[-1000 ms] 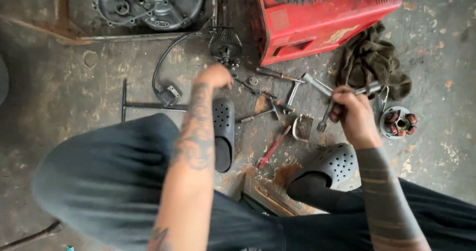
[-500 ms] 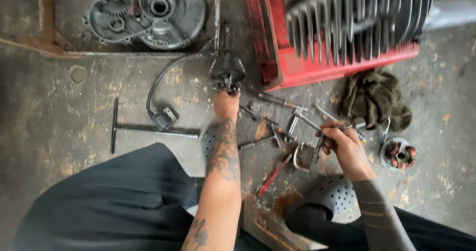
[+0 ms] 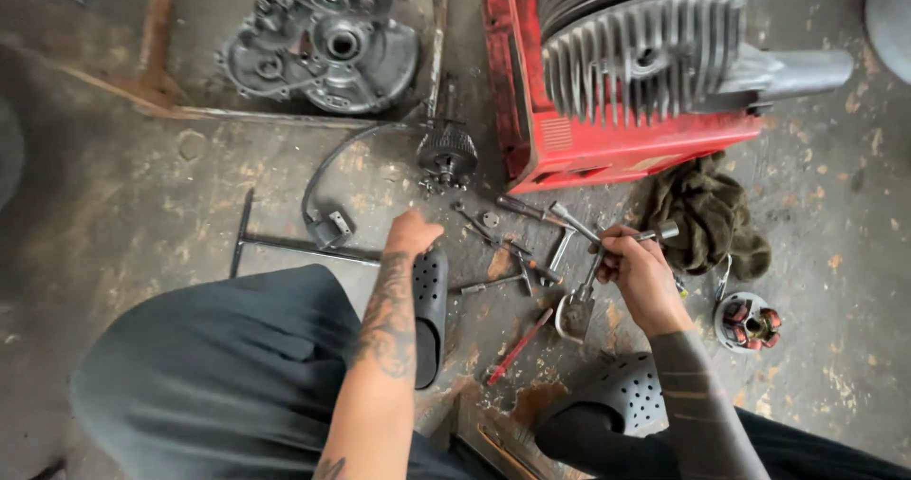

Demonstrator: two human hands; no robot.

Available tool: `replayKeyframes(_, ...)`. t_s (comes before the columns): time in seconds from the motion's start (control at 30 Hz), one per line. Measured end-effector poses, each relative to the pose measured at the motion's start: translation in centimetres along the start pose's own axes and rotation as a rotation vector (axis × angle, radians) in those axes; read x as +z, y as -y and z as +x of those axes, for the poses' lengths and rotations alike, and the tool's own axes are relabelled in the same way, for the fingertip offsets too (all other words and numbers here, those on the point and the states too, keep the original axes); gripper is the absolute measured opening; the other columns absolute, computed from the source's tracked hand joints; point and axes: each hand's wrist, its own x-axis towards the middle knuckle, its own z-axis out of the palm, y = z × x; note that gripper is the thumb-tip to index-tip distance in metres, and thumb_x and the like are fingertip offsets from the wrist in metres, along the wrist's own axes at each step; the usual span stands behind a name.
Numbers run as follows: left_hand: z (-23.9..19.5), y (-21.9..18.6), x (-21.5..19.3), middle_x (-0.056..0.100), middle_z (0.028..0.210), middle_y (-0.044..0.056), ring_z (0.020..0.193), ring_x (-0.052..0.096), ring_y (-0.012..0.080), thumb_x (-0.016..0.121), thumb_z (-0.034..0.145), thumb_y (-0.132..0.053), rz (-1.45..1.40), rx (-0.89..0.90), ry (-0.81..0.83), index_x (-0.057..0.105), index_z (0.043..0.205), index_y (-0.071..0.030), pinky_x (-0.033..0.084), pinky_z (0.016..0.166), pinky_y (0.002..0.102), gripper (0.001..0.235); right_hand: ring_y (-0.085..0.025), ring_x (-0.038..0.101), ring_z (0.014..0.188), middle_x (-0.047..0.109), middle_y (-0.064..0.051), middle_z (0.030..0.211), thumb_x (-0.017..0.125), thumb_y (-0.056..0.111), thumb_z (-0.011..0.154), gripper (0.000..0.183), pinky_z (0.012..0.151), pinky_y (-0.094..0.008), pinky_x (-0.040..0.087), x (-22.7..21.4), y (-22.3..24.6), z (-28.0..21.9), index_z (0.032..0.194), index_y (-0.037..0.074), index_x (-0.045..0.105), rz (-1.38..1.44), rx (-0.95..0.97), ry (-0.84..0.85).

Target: The person sits on the floor of a repair workshop working on a small engine mounted on a red stand. They use a socket wrench and screwdriver to loosen and remove bolts from the engine cylinder and crankcase, handling fasteners and setting them on the floor beside the engine.

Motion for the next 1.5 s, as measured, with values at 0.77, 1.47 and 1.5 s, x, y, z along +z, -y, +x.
replayKeyframes(0.77, -27.9, -24.5, -13.1, 0.075, 0.093, 0.02, 0.088, 0.078, 0.0294, 0.079, 0.08, -0.006, -0.704, 0.714, 0.671, 0.07, 0.108, 0.007, 0.066, 0.082, 0.04, 0.032, -0.016, 0.05, 0.063, 0.052, -0.011, 0.071, 0.059, 0.002, 0.092, 0.023, 0.061, -0.029, 0.044, -2.2, 4.1, -7.9, 0.114, -0.004, 0.061, 0.259, -0.482, 0.14)
replayKeyframes(1.47, -31.7, -26.5, -15.0, 0.078, 0.096, 0.02, 0.085, 0.078, 0.0229, 0.086, 0.078, -0.008, -0.675, 0.921, 0.366, 0.079, 0.103, -0.002, 0.068, 0.075, 0.03, 0.027, -0.011, 0.053, 0.075, 0.063, -0.014, 0.076, 0.066, -0.001, 0.095, 0.021, 0.069, -0.025, 0.047, -1.4, 7.8, -12.2, 0.114, -0.008, 0.071, -0.319, -0.846, -0.116)
replayKeyframes(1.5, -31.5, -26.6, -14.7, 0.078, 0.096, 0.021, 0.085, 0.078, 0.0238, 0.086, 0.077, -0.006, -0.721, 0.907, 0.385, 0.079, 0.103, -0.002, 0.068, 0.076, 0.03, 0.027, -0.013, 0.054, 0.075, 0.063, -0.015, 0.077, 0.065, -0.002, 0.096, 0.021, 0.07, -0.027, 0.048, -1.3, 7.7, -12.1, 0.115, -0.009, 0.07, -0.31, -0.857, -0.122)
